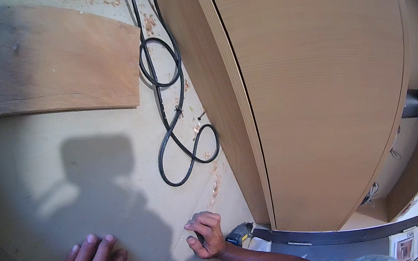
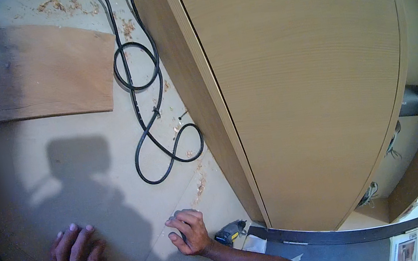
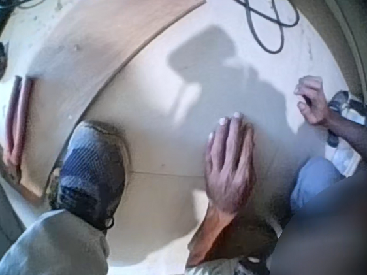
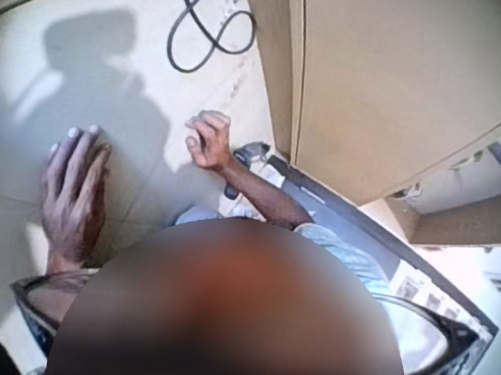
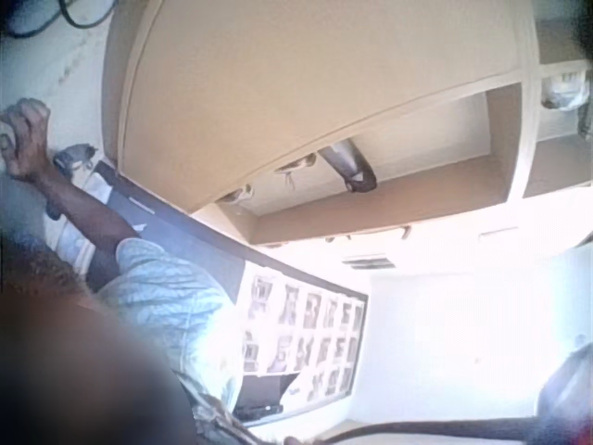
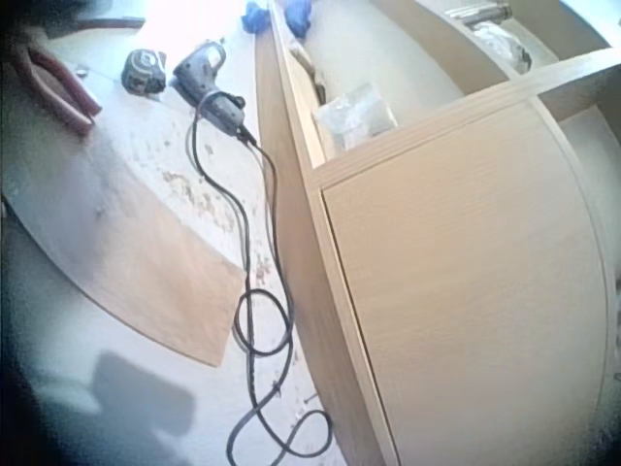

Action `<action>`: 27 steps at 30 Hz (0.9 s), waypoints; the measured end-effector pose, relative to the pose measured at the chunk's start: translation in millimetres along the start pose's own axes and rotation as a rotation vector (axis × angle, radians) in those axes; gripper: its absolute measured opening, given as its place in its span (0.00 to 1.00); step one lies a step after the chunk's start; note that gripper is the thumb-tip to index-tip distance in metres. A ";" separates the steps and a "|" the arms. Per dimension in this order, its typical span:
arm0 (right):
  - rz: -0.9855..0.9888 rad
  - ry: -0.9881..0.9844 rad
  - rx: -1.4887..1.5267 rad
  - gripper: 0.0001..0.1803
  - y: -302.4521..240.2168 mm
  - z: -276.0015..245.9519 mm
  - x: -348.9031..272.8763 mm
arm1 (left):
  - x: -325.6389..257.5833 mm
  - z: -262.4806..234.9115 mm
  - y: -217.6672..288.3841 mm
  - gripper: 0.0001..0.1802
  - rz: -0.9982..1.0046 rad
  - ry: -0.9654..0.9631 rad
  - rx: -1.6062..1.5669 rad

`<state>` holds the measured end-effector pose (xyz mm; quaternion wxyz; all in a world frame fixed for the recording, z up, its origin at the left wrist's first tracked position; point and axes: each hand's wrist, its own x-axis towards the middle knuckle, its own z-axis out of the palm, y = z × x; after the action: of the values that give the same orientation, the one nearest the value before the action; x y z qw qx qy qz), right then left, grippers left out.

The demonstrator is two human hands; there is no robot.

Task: The person is assembling a wooden cabinet using a screwdriver and drill. They are working on attaching parts of the cabinet together, with another person assisting in the background.

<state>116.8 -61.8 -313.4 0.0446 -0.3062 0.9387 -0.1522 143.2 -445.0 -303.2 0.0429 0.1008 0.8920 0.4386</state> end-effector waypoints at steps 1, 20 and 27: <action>-0.006 -0.004 -0.012 0.20 -0.2 -0.3 0.3 | 0.2 1.8 1.2 0.15 -0.010 0.021 0.002; 0.002 0.031 0.022 0.22 1.1 2.8 -2.9 | -4.6 15.6 2.3 0.11 -0.074 0.033 0.064; -0.034 0.043 0.045 0.22 6.9 4.3 -1.6 | 2.0 22.8 -38.4 0.18 0.311 -0.019 0.221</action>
<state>115.0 -56.7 -319.7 0.0288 -0.3178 0.9303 -0.1807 139.6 -449.8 -347.5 -0.0283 0.2458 0.9079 0.3383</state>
